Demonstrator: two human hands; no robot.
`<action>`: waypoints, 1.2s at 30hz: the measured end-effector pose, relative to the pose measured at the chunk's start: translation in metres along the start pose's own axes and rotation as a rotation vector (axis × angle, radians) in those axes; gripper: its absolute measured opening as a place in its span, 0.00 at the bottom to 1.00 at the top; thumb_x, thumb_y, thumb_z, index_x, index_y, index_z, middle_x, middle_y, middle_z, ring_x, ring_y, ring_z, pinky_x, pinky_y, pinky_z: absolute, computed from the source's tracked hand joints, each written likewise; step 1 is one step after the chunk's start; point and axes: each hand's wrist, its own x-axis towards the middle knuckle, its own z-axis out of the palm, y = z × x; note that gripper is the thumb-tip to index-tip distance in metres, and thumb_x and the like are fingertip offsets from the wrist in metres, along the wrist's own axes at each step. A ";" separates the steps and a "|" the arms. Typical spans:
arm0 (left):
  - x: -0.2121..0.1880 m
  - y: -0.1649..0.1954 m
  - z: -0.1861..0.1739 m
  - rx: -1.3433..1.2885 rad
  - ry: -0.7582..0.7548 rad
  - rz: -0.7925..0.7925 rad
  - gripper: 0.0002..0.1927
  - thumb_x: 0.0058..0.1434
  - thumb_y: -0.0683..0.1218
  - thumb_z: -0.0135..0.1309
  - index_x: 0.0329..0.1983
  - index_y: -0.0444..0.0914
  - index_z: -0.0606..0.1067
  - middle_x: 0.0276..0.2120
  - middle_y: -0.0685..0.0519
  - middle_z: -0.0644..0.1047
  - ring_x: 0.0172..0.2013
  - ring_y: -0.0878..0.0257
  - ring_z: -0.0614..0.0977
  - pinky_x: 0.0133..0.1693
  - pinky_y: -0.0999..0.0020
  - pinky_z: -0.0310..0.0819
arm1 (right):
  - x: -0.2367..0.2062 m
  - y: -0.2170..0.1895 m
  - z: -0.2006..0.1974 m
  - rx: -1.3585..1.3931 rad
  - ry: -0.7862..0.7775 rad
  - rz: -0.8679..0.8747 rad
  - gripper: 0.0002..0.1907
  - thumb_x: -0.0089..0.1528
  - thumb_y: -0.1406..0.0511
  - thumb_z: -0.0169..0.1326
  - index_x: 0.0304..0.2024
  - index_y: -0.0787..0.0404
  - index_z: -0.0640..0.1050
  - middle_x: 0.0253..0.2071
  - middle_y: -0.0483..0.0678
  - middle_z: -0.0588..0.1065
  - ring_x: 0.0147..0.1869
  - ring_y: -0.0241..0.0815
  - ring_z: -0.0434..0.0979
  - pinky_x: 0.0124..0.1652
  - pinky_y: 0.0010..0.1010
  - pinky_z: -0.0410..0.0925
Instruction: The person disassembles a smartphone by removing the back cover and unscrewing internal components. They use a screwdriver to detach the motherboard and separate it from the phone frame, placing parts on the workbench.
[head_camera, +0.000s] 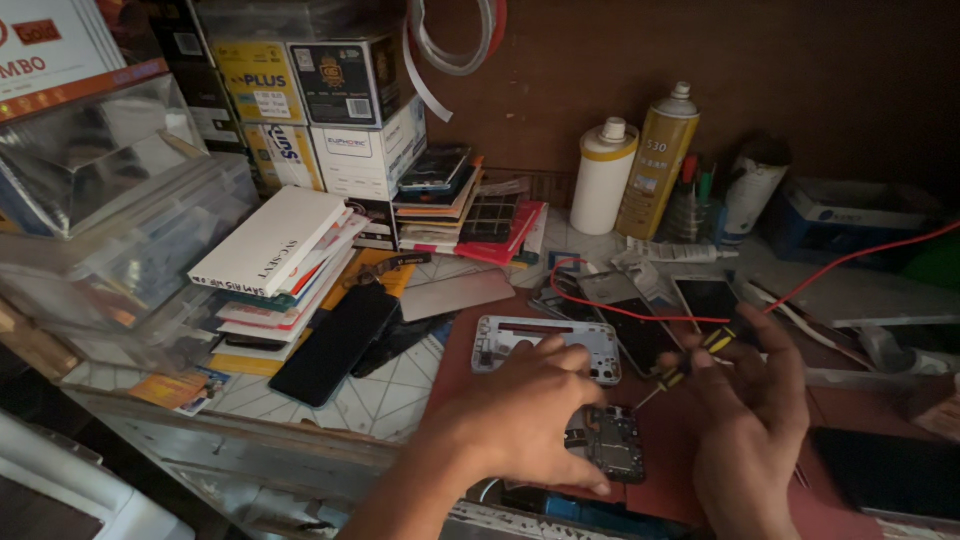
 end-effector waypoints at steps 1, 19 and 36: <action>0.001 0.000 0.001 -0.009 0.009 0.009 0.36 0.41 0.64 0.70 0.46 0.36 0.82 0.49 0.49 0.76 0.61 0.53 0.70 0.64 0.55 0.62 | 0.000 0.001 -0.001 0.000 -0.006 -0.007 0.29 0.66 0.78 0.46 0.70 0.62 0.63 0.48 0.53 0.74 0.49 0.45 0.80 0.49 0.33 0.73; 0.008 0.001 0.004 -0.064 0.025 0.029 0.35 0.39 0.62 0.72 0.44 0.35 0.79 0.49 0.47 0.75 0.59 0.50 0.70 0.61 0.55 0.65 | -0.004 -0.004 0.002 -0.014 0.020 -0.049 0.30 0.66 0.77 0.49 0.71 0.63 0.63 0.49 0.56 0.76 0.49 0.47 0.80 0.48 0.34 0.74; 0.009 0.003 0.007 -0.074 0.040 0.038 0.37 0.39 0.62 0.72 0.46 0.35 0.78 0.51 0.47 0.74 0.60 0.50 0.70 0.60 0.55 0.65 | -0.003 -0.011 0.006 -0.013 0.042 0.146 0.31 0.64 0.77 0.48 0.69 0.60 0.63 0.48 0.54 0.76 0.45 0.44 0.80 0.44 0.32 0.74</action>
